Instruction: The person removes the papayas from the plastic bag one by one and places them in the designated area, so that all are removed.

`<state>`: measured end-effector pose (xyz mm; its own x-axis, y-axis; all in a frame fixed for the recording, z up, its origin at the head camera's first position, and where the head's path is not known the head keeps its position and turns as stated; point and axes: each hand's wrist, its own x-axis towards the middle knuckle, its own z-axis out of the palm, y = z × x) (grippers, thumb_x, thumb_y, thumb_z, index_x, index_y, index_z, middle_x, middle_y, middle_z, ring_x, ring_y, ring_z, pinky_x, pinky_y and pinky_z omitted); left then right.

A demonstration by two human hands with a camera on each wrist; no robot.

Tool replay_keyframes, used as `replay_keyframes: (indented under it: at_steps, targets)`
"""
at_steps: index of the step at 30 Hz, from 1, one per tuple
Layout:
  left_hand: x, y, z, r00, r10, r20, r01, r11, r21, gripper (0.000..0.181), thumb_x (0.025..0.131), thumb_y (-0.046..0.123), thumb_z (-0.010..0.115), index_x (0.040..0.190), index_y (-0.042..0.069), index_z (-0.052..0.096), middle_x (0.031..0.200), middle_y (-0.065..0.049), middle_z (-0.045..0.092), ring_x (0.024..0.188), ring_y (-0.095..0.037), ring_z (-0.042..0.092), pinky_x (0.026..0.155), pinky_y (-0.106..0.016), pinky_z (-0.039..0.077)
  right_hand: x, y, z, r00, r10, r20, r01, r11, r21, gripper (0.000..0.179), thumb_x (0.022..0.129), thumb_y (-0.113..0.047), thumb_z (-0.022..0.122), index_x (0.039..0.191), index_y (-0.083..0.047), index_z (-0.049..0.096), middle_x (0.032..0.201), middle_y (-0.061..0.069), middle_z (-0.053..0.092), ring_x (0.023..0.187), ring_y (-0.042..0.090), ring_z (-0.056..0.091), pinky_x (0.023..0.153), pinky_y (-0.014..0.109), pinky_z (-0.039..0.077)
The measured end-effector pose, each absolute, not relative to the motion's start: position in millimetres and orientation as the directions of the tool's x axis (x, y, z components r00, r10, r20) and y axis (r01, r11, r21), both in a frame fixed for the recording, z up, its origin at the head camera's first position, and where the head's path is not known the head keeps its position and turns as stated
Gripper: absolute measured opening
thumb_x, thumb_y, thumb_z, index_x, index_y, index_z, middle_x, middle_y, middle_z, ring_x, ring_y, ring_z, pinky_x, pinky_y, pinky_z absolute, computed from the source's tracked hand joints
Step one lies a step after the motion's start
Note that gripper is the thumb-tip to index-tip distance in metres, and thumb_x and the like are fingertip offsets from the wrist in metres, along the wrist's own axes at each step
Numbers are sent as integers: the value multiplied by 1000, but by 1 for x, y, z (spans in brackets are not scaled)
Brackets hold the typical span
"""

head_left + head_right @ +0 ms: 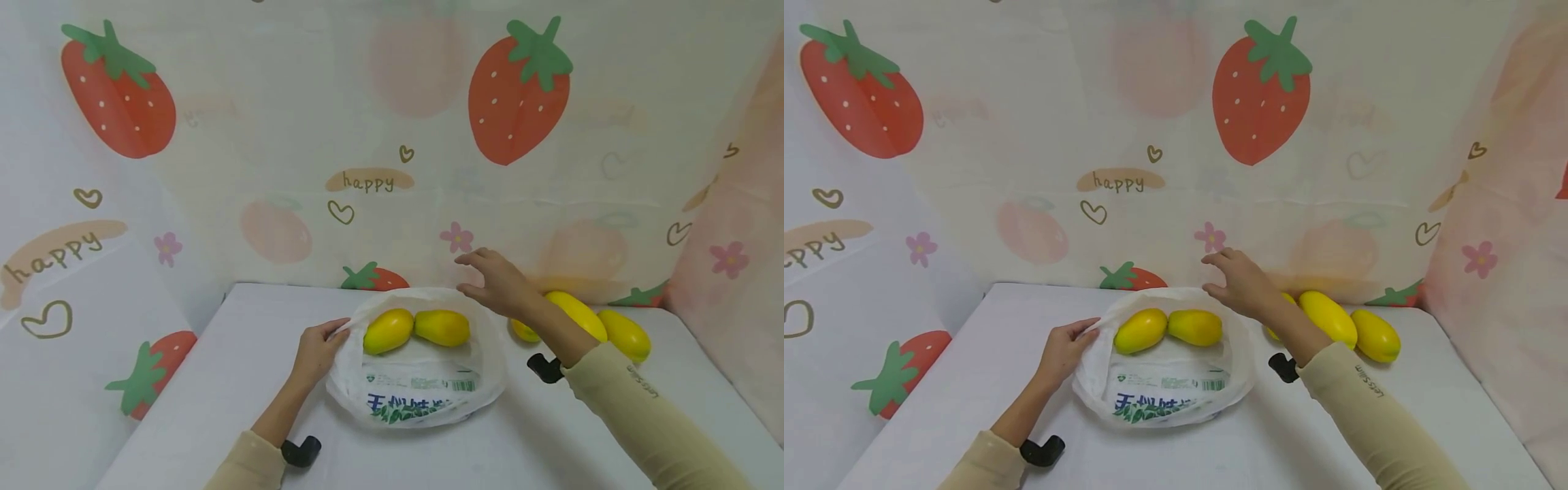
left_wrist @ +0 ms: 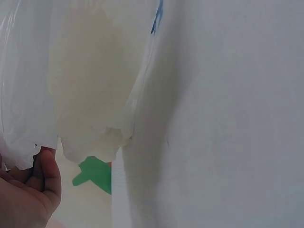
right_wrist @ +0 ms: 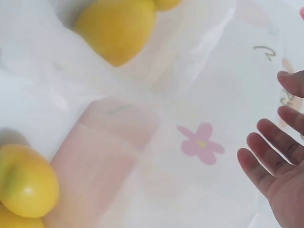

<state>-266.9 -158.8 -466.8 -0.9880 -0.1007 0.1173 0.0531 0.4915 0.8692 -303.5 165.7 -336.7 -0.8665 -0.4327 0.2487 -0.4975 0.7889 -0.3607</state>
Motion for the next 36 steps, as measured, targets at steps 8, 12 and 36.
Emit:
replay_keyframes:
  at_steps: [8,12,36]
  targets:
    - [-267,-160,-467,-988,-104,118,50,502,864,33,96,17,60,126,5,64,131,-15,64,128,-32,56,105,-43,47,-302,150,-342,-820,-506,266,-568,773,-281,46,88,-21,72,130,-8,59,131,15,58,119,33,56,101,46,52]
    - [-267,-159,-467,-987,-109,115,46,500,865,32,96,17,60,126,5,64,130,-15,64,127,-32,57,104,-42,48,-302,143,-346,-800,-542,258,-597,763,-248,46,88,-24,72,130,-10,59,130,14,59,116,30,57,98,43,54]
    - [-267,-158,-467,-989,-111,95,32,472,881,32,96,17,60,126,4,65,131,-16,64,126,-32,57,104,-41,48,-296,99,-373,-726,-657,206,-687,706,-172,42,87,-19,71,128,-12,61,125,8,63,114,25,58,99,37,54]
